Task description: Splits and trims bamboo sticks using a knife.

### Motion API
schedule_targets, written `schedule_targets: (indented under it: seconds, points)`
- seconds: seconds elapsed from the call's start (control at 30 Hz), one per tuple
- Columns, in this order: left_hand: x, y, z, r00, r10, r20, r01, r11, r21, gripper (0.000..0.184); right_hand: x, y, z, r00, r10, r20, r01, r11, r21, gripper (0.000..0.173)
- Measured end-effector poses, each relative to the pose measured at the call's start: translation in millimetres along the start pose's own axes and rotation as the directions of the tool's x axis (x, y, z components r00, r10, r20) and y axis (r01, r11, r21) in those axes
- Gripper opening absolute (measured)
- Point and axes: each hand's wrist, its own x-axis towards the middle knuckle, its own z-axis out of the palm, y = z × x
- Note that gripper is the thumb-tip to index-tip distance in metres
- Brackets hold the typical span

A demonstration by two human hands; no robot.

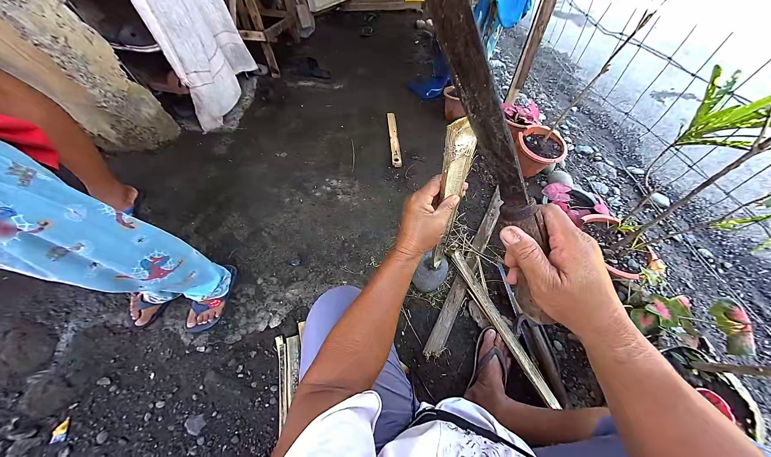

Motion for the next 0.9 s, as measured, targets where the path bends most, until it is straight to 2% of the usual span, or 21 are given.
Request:
schedule_targets:
  seconds: [0.17,0.3,0.43,0.53,0.6,0.67,0.73,0.9]
  points:
    - [4,-7,2,1.000,0.009,-0.002,-0.009,1.000,-0.017,0.031,0,-8,-7,0.998,-0.043,-0.049,0.040,0.998,-0.055,0.036]
    - [5,-6,4,1.000,0.000,-0.003,0.000,1.000,-0.024,0.030,0,-4,-8,0.999,0.028,0.032,-0.024,0.990,-0.138,0.041]
    - [3,-10,2,0.999,-0.002,0.036,0.003,0.999,-0.035,0.032,-3,-7,-7,0.998,0.059,0.033,-0.054,0.987,-0.150,0.039]
    - [-1,-15,-2,0.988,-0.114,0.107,0.117,0.993,-0.022,0.053,-4,-8,-5,0.997,0.074,0.027,-0.068,0.981,-0.183,0.041]
    - [-2,-22,-8,0.954,-0.252,0.164,0.232,0.964,0.133,0.060,-3,-9,-5,0.996,0.082,0.030,-0.075,0.976,-0.203,0.044]
    - [-6,-31,-10,0.927,-0.324,0.189,0.243,0.903,0.354,0.042,-5,-11,-7,0.996,0.082,0.040,-0.072,0.976,-0.206,0.045]
    - [-10,-34,-6,0.946,-0.268,0.182,0.154,0.866,0.475,0.025,-9,-13,-13,0.997,0.069,0.042,-0.060,0.978,-0.201,0.041]
    - [13,8,4,0.988,-0.032,0.153,-0.050,0.864,0.501,0.020,-7,-28,-48,0.999,0.030,-0.012,-0.032,0.991,-0.132,0.038]
